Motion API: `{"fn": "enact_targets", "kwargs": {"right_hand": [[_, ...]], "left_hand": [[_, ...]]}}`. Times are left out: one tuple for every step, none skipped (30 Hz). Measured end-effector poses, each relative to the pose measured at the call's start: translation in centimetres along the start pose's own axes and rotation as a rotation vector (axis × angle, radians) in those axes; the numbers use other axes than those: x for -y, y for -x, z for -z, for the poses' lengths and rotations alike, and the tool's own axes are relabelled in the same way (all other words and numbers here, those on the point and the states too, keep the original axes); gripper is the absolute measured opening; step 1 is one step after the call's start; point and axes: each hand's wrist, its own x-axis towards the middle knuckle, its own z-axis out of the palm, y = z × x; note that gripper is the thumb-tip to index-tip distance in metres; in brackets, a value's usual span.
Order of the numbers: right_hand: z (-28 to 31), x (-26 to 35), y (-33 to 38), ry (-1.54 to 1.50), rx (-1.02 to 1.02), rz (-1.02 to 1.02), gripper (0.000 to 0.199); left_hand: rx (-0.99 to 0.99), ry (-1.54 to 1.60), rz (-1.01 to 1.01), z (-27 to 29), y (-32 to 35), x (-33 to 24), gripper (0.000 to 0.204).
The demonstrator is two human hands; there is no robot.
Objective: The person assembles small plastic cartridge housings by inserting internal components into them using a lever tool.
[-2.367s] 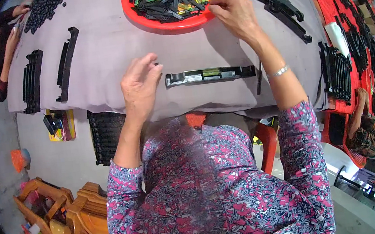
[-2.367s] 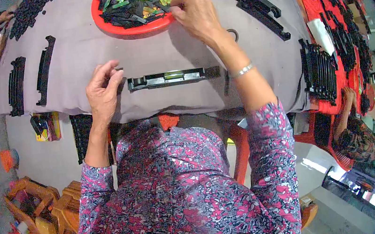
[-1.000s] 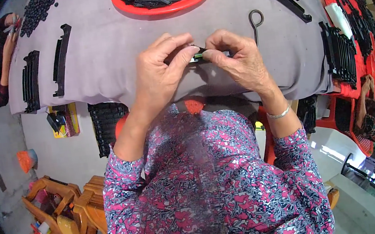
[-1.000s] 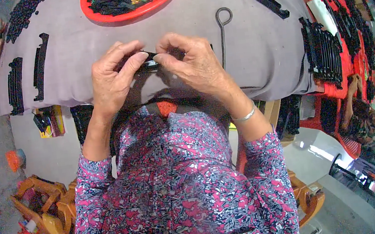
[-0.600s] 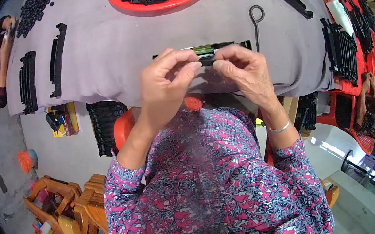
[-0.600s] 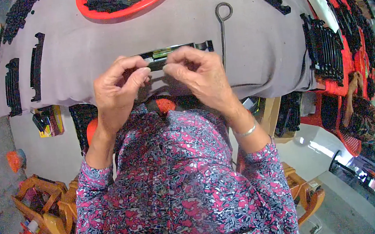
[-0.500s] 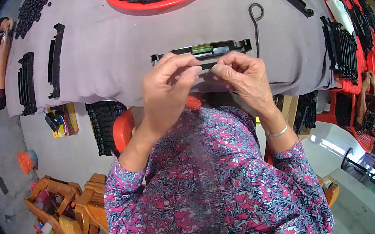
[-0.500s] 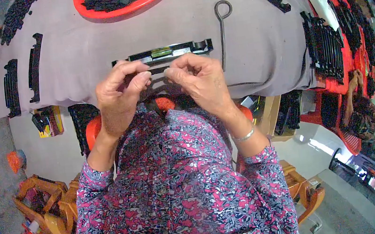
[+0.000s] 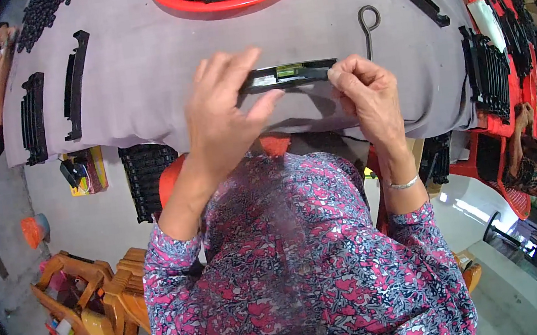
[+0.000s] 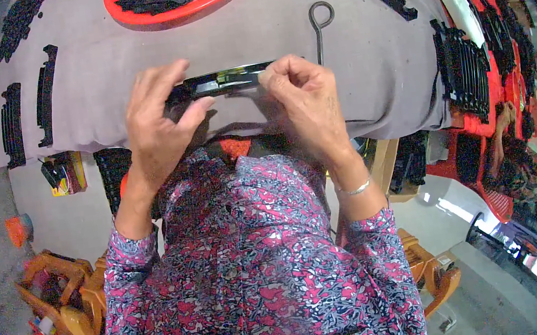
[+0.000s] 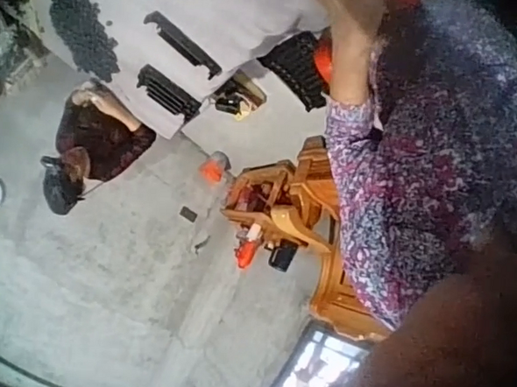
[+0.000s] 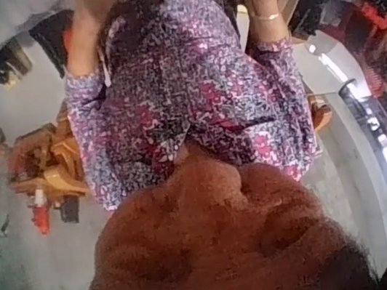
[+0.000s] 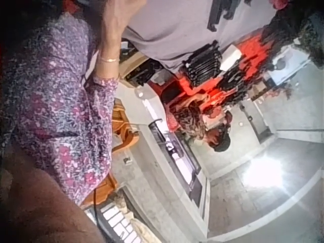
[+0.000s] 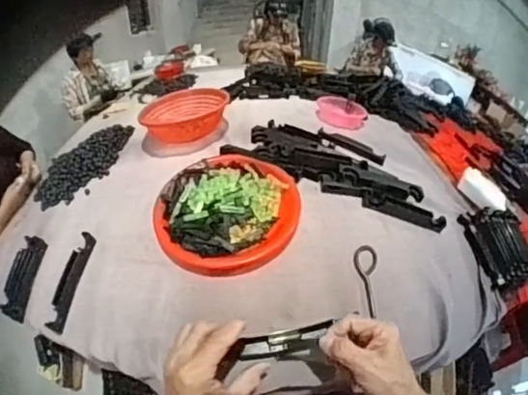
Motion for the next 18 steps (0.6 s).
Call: {"fn": "enact_targets", "kwargs": {"right_hand": [[0.0,0.2,-0.4,0.056,-0.035,-0.018,0.015],[0.0,0.2,-0.9,0.066,-0.026,-0.039,0.016],[-0.1,0.1,-1.4,0.069,-0.023,-0.037,0.016],[-0.3,-0.1,-1.8,0.14,-0.02,-0.019,0.018],[-0.4,-0.3,-2.1,0.212,-0.018,-0.001,0.02],[-0.5,-0.5,-2.4,0.215,-0.017,-0.001,0.02],[-0.5,-0.6,-2.7,0.284,-0.002,0.011,0.021],[-0.5,-0.7,-2.9,0.353,0.014,0.022,0.022],[-0.5,-0.8,-3.1,0.356,0.017,0.022,0.022],[-0.5,-0.9,-3.3,0.379,0.03,0.031,0.022],[-0.5,-1.0,-3.4,0.401,0.043,0.041,0.022],[-0.7,-0.9,-3.4,0.403,0.046,0.039,0.022],[-0.9,-0.6,-3.5,0.415,0.052,0.033,0.021],[-1.1,-0.5,-3.5,0.427,0.057,0.027,0.02],[-1.1,-0.7,-3.7,0.429,0.06,0.026,0.02],[-0.9,-0.8,-3.8,0.47,0.042,0.068,0.021],[-0.9,-0.9,-3.9,0.51,0.024,0.109,0.023],[-0.9,-0.8,-3.9,0.512,0.025,0.108,0.023]], "left_hand": [[0.028,-0.108,-0.136,-0.3,-0.3,0.8,0.045],[0.047,-0.109,-0.155,-0.6,-0.5,1.2,0.046],[0.042,-0.109,-0.153,-0.6,-0.7,1.5,0.046],[0.117,-0.182,-0.155,-0.7,-0.9,1.7,0.043],[0.192,-0.254,-0.156,-0.7,-1.0,2.0,0.04],[0.189,-0.252,-0.154,-1.0,-1.0,2.3,0.04],[0.209,-0.222,-0.142,-1.3,-0.9,2.8,0.037],[0.229,-0.191,-0.13,-1.5,-0.9,3.0,0.034],[0.226,-0.19,-0.126,-1.6,-0.9,3.0,0.034],[0.225,-0.175,-0.12,-1.7,-0.8,3.0,0.032],[0.225,-0.16,-0.113,-1.7,-0.8,2.9,0.031],[0.224,-0.159,-0.11,-1.8,-0.8,2.8,0.031],[0.214,-0.149,-0.108,-1.9,-0.8,2.7,0.031],[0.204,-0.138,-0.106,-1.9,-0.9,2.6,0.032],[0.202,-0.138,-0.103,-2.0,-0.8,2.7,0.032],[0.198,-0.127,-0.104,-2.1,-0.7,2.8,0.032],[0.195,-0.117,-0.104,-2.1,-0.7,2.9,0.033],[0.194,-0.115,-0.102,-2.1,-0.7,2.9,0.033]]}}
